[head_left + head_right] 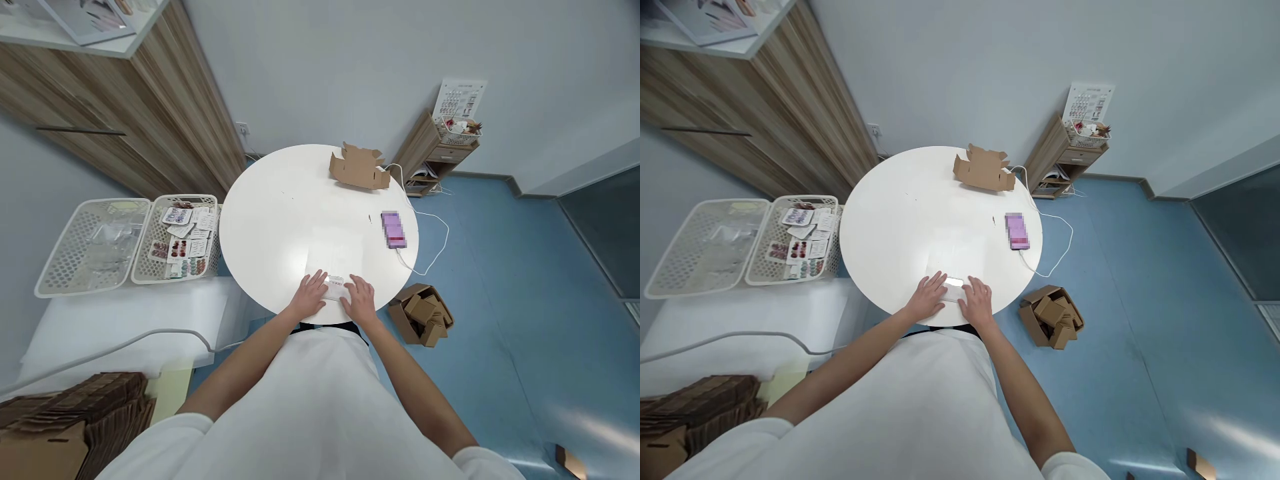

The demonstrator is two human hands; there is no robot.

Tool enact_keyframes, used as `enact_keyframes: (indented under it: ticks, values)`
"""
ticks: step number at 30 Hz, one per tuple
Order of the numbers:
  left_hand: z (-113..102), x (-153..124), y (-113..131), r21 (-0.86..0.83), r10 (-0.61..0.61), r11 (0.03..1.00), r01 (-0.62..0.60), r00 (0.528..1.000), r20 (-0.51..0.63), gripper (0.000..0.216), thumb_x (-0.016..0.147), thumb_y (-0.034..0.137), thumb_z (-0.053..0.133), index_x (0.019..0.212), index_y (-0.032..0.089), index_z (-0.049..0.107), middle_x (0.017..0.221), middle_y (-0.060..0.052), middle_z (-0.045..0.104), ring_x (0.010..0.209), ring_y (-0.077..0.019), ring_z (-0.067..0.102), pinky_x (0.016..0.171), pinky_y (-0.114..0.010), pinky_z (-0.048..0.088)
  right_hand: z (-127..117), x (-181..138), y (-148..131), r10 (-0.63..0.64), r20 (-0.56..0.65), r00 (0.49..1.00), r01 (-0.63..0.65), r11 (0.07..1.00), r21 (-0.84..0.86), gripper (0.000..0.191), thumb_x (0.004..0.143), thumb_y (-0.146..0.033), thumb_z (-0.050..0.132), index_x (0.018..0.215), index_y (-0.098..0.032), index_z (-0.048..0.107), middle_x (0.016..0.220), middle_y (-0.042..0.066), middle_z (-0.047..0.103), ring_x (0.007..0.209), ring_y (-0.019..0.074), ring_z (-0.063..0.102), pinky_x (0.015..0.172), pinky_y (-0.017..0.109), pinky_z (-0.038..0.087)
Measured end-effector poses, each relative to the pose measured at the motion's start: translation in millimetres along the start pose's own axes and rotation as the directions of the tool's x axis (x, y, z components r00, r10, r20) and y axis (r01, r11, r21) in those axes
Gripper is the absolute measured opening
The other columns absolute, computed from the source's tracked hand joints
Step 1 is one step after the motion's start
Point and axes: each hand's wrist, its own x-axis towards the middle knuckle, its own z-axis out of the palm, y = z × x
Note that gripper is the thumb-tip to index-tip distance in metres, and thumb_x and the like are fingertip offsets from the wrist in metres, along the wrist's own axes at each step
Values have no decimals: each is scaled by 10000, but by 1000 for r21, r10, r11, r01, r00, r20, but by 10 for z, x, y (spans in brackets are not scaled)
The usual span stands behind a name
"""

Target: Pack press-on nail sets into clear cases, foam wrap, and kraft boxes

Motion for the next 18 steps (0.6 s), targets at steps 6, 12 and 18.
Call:
enact_keyframes:
  ticks: [6, 12, 18]
  values:
    - [-37, 124, 11, -16, 34, 999, -34, 999, 35, 309, 724, 263, 513, 1017, 164, 487, 1273, -135, 439, 1198, -231, 371, 1003, -401, 222, 117, 155, -36, -132, 236, 963, 129, 991, 30, 421, 653, -268, 645, 1025, -176, 471, 1343, 144, 347, 1172, 275, 374, 898, 415, 333]
    - [-177, 13, 101, -99, 44, 995, -31, 990, 134, 295, 683, 338, 516, 927, 172, 510, 984, -100, 570, 886, -244, 543, 788, -374, 377, 15, 56, -129, -162, 300, 940, 158, 987, 39, 307, 683, -232, 548, 969, -168, 456, 1157, 127, 503, 927, 228, 504, 789, 347, 364]
    - [-229, -188, 203, -233, 54, 973, -1, 973, 224, 272, 715, 375, 470, 914, 194, 513, 720, -21, 581, 662, -189, 548, 656, -315, 390, -137, -199, -200, -172, 403, 899, 124, 982, 141, 222, 731, -292, 469, 925, -194, 421, 741, 4, 549, 637, 156, 461, 597, 262, 308]
